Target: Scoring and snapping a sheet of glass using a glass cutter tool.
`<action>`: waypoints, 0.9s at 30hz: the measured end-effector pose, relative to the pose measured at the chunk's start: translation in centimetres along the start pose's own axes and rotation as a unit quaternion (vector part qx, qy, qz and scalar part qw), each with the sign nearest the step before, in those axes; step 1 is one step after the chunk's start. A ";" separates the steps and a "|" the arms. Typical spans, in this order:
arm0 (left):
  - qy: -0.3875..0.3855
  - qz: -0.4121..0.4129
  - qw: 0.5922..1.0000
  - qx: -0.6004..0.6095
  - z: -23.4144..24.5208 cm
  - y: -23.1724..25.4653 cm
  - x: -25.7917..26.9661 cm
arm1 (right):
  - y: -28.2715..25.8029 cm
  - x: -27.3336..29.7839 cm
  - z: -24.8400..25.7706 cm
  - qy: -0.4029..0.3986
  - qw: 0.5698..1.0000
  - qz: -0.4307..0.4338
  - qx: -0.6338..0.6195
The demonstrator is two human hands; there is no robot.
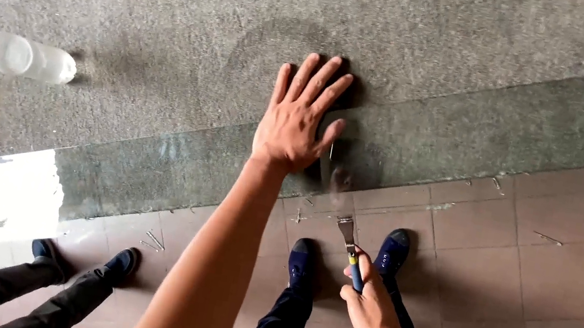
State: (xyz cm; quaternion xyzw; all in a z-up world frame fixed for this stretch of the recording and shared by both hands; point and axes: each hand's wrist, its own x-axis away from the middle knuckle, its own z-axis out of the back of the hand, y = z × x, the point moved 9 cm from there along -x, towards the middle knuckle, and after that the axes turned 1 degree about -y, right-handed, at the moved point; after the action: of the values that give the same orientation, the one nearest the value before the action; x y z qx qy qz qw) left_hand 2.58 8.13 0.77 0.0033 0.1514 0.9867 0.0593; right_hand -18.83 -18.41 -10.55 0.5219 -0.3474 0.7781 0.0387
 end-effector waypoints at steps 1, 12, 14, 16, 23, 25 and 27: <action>0.001 0.001 1.000 0.001 0.0 -0.3 -0.1 | -0.3 0.0 -0.2 0.000 1.000 0.000 0.002; -0.024 0.004 1.000 0.007 -0.8 -0.4 -0.4 | -3.6 2.4 0.6 0.015 0.998 -0.024 -0.050; -0.018 0.002 1.000 0.004 -0.8 -0.4 -0.3 | -3.8 2.4 0.6 0.035 0.997 -0.005 -0.072; -0.013 0.001 1.000 0.002 -0.8 -0.4 -0.3 | -3.8 2.4 0.6 0.054 0.994 0.014 -0.094; -0.023 0.004 1.000 -0.002 -1.0 -0.4 -0.4 | -4.7 4.2 1.3 0.070 0.990 -0.088 -0.085; -0.019 0.003 1.000 -0.002 -1.0 -0.4 -0.5 | -4.8 4.5 1.3 0.070 0.990 -0.098 -0.075; -0.024 0.006 1.000 -0.010 -1.1 -0.4 -0.4 | -4.9 4.6 1.3 0.070 0.989 -0.100 -0.079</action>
State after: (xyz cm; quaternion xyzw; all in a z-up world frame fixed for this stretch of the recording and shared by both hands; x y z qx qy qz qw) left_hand 3.04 8.16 -0.45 0.0269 0.1405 0.9881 0.0566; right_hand -17.81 -16.87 -3.92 0.4935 -0.3504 0.7749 0.1822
